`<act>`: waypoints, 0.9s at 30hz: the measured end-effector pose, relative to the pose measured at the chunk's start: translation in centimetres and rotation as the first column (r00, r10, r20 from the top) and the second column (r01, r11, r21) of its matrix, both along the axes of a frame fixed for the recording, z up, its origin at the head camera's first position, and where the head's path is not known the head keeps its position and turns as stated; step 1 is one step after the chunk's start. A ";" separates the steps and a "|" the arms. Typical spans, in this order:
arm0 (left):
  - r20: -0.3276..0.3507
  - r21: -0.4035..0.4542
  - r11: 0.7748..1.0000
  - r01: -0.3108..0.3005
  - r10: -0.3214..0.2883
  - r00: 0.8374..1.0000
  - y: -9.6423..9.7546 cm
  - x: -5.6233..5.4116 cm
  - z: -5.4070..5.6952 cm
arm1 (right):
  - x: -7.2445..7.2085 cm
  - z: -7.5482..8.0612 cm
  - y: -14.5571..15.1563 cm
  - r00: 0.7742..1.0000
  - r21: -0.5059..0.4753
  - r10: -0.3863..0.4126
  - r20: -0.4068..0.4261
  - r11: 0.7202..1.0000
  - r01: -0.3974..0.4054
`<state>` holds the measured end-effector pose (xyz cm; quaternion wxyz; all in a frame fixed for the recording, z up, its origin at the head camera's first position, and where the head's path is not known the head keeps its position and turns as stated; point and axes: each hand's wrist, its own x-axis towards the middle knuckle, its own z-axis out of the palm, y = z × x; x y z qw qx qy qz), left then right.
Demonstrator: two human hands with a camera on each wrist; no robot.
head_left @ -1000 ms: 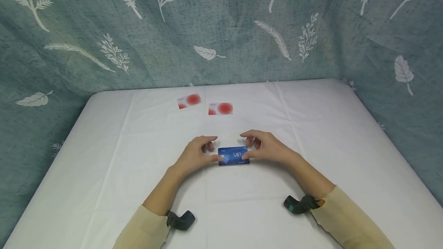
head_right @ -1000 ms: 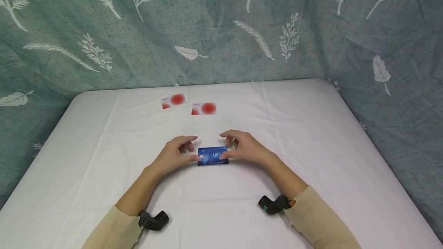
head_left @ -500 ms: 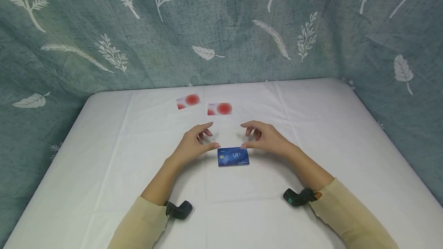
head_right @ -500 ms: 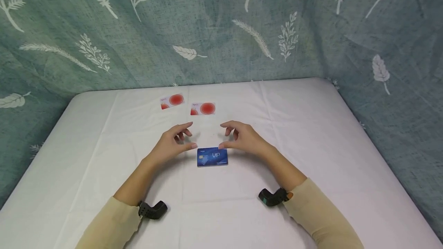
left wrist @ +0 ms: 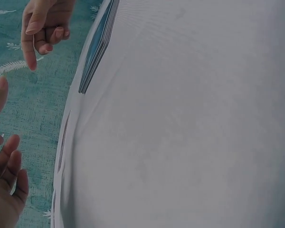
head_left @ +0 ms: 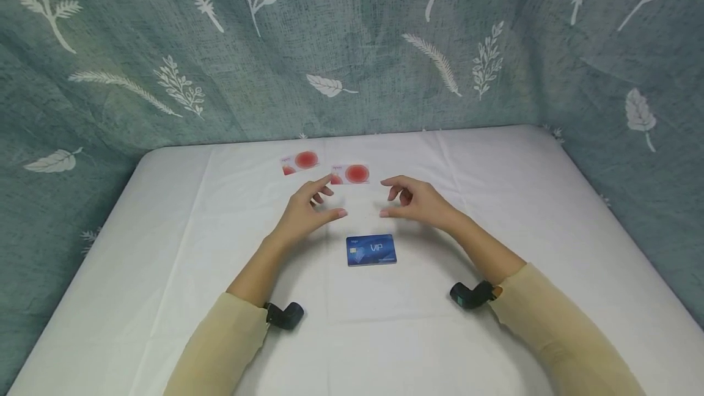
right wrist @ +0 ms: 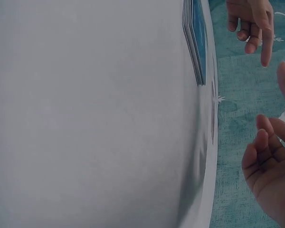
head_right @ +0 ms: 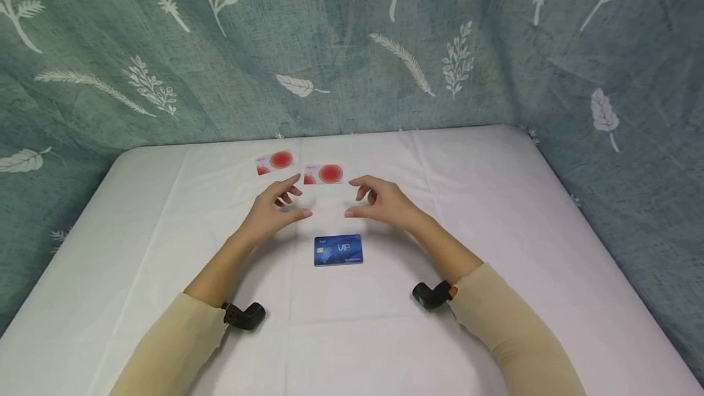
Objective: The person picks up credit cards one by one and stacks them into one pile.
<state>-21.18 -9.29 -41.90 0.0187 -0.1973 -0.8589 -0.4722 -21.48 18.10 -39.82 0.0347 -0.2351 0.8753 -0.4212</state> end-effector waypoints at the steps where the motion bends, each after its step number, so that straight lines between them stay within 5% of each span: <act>1: 0.010 -0.002 1.000 -0.011 0.011 1.000 0.1 -0.2 0.0 | -0.3 0.1 0.0 1.000 -0.003 -0.006 0.014 1.000 0.006; 11: 0.078 -0.012 0.994 -0.111 0.112 0.991 0.6 -2.4 -0.2 | -2.9 0.0 -0.4 0.996 0.043 -0.053 0.070 0.998 0.050; 19: 0.200 0.029 0.982 -0.185 0.176 0.964 0.1 -3.8 0.3 | -4.3 -0.3 -1.2 0.993 0.039 -0.083 0.089 0.996 0.079; 27: 0.222 0.001 0.979 -0.205 0.200 0.954 -0.1 -5.2 -0.8 | -4.9 -0.2 -2.3 0.983 0.071 -0.110 0.144 0.992 0.101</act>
